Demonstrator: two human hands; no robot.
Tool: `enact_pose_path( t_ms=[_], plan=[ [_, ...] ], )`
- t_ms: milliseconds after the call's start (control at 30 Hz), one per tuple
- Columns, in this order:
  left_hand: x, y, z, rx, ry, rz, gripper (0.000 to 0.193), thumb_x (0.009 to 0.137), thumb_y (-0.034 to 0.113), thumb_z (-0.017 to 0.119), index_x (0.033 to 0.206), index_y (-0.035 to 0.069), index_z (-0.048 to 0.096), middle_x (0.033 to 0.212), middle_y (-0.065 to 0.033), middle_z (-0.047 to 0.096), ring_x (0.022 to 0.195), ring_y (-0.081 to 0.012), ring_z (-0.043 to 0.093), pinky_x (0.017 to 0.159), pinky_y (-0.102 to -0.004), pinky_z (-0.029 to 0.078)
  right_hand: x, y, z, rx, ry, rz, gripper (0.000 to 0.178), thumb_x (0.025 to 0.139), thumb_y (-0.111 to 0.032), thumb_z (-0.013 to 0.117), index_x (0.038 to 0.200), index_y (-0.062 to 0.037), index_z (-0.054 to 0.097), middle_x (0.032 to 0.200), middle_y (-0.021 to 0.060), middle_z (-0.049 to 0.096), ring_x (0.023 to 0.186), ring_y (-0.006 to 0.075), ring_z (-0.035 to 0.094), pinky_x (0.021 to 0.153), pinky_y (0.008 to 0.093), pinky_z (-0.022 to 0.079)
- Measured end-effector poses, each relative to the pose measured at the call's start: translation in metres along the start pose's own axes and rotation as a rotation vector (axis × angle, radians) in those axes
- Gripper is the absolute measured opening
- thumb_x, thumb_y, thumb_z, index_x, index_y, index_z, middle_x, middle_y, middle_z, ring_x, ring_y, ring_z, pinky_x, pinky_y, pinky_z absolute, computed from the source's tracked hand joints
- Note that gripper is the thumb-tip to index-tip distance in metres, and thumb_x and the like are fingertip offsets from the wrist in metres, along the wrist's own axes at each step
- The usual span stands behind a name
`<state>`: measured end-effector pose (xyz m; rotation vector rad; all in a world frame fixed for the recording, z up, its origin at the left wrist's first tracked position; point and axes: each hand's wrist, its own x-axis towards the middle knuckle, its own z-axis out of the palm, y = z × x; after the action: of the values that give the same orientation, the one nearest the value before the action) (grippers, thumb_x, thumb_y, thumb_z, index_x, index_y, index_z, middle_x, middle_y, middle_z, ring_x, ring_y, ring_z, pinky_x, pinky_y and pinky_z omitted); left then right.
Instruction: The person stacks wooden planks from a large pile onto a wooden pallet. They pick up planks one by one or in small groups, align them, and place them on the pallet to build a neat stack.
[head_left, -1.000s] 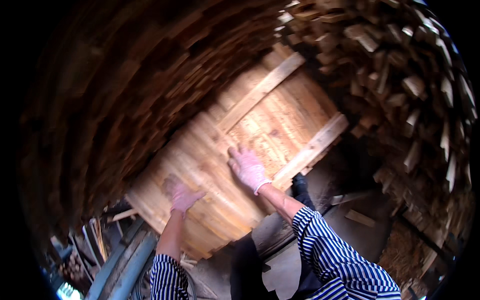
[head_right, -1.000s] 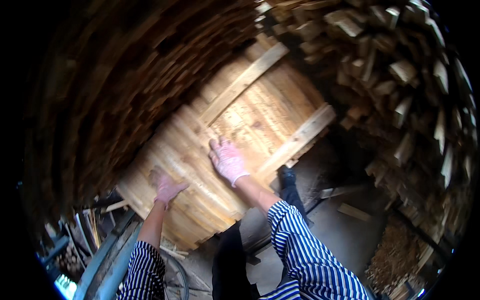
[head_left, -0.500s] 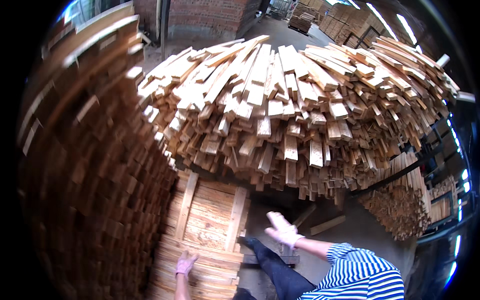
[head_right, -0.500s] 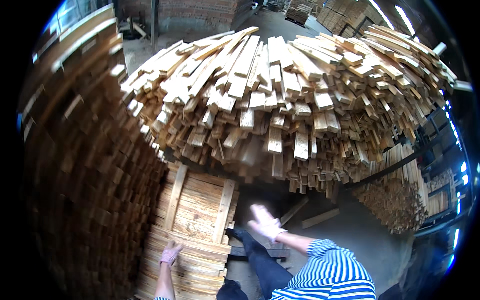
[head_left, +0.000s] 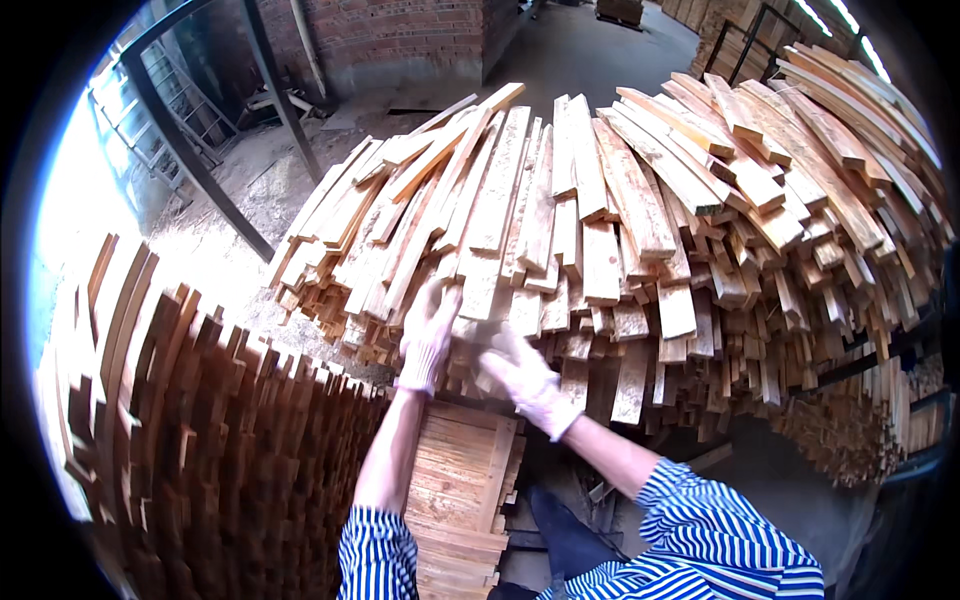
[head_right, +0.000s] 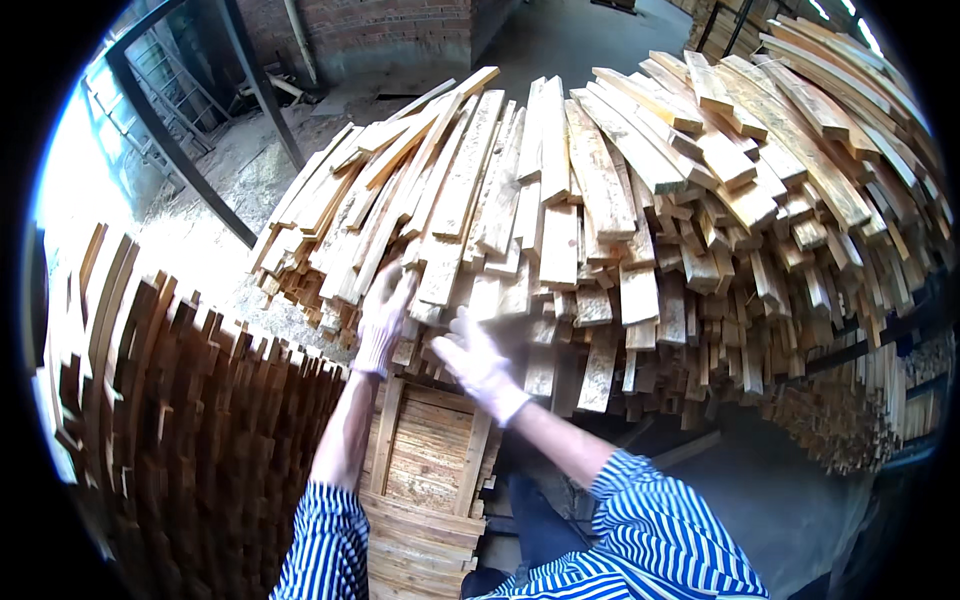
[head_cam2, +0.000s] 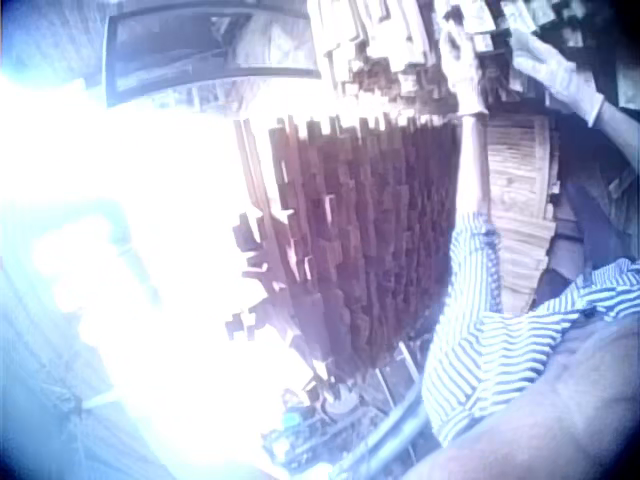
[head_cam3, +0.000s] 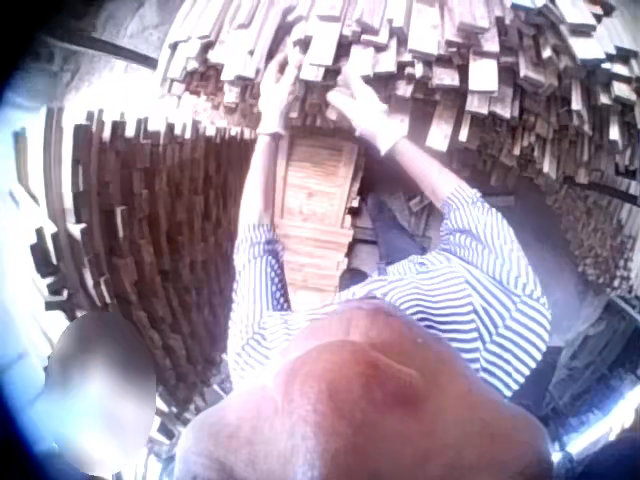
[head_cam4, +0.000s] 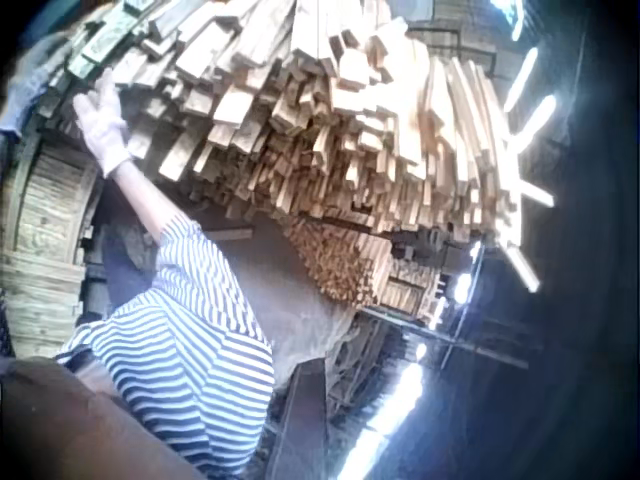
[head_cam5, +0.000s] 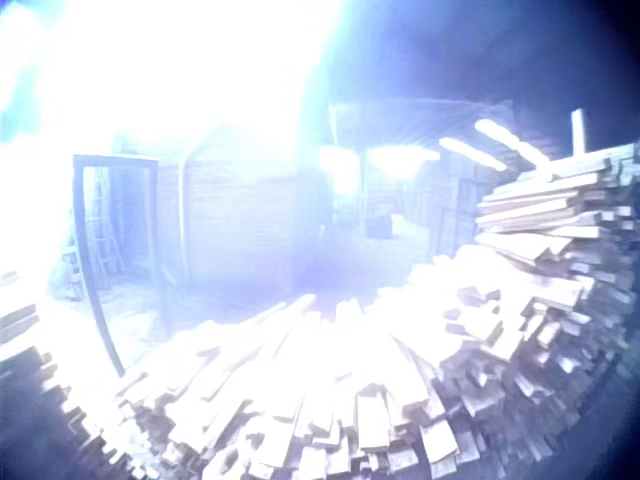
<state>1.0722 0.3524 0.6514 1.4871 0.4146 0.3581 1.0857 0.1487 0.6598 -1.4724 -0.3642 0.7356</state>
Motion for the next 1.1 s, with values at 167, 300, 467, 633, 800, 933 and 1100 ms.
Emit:
enact_pose_path(
  t_ms=[167,300,467,633,800,933,1100],
  plan=[
    [0.128,0.020,0.018,0.863,0.066,-0.096,0.068,0.095,0.057,0.065,0.131,-0.001,0.065,0.122,-0.0284,0.069,0.116,-0.0386,0.067,0.099,-0.0440,0.052,0.101,0.063,0.068,-0.381,0.331,0.037,0.087,0.096,-0.032,0.069,0.161,0.0013,0.021,0.161,0.0268,0.031,0.144,0.0391,0.039,0.113,0.0435,0.042],
    [0.170,0.025,0.070,1.341,0.115,-0.044,0.074,0.086,0.072,0.060,0.101,0.000,0.067,0.098,-0.0266,0.071,0.085,-0.0438,0.073,0.049,-0.0637,0.054,0.182,0.106,0.042,-0.607,0.593,-0.111,0.071,0.096,-0.029,0.065,0.152,0.0000,0.033,0.143,0.0270,0.050,0.125,0.0424,0.054,0.101,0.0471,0.048],
    [0.180,0.011,0.009,1.317,-0.022,-0.187,0.074,0.090,0.071,0.062,0.118,0.003,0.068,0.103,-0.0195,0.071,0.084,-0.0279,0.067,0.066,-0.0457,0.054,0.165,0.031,0.060,0.435,0.323,0.171,0.079,0.097,-0.040,0.065,0.157,-0.0029,0.028,0.128,0.0239,0.063,0.114,0.0362,0.063,0.096,0.0409,0.050],
    [0.195,0.096,0.004,0.318,-0.129,-0.477,0.061,0.094,0.062,0.067,0.124,0.009,0.069,0.108,-0.0071,0.071,0.084,-0.0182,0.061,0.084,-0.0368,0.053,0.174,-0.038,0.045,0.917,-0.239,-0.195,0.078,0.109,-0.038,0.050,0.162,0.0040,0.012,0.160,0.0178,0.040,0.142,0.0228,0.047,0.113,0.0277,0.039],
    [0.208,0.063,-0.055,0.598,-0.494,-0.306,0.050,0.106,0.029,0.055,0.153,0.012,0.048,0.146,-0.0151,0.056,0.123,-0.0283,0.059,0.108,-0.0425,0.049,0.201,-0.052,0.049,0.813,0.009,-0.010,0.082,0.106,-0.052,0.047,0.160,0.0042,0.021,0.153,0.0227,0.045,0.132,0.0230,0.053,0.106,0.0284,0.046],
    [0.181,0.044,-0.026,1.538,-0.586,0.488,0.047,0.099,-0.003,0.047,0.146,0.002,0.049,0.137,-0.0181,0.063,0.119,-0.0328,0.062,0.107,-0.0400,0.052,0.214,-0.052,0.032,0.362,0.359,0.141,0.097,0.100,-0.068,0.051,0.158,0.0073,0.026,0.146,0.0290,0.049,0.126,0.0237,0.055,0.103,0.0276,0.049],
    [0.126,0.045,-0.003,0.715,-0.387,-0.017,0.042,0.104,0.027,0.059,0.139,0.004,0.056,0.124,-0.0136,0.070,0.099,-0.0231,0.068,0.075,-0.0329,0.057,0.191,-0.012,0.007,0.544,0.228,-0.007,0.105,0.096,-0.072,0.052,0.153,0.0135,0.026,0.145,0.0280,0.047,0.129,0.0295,0.050,0.114,0.0367,0.039]
  ],
)
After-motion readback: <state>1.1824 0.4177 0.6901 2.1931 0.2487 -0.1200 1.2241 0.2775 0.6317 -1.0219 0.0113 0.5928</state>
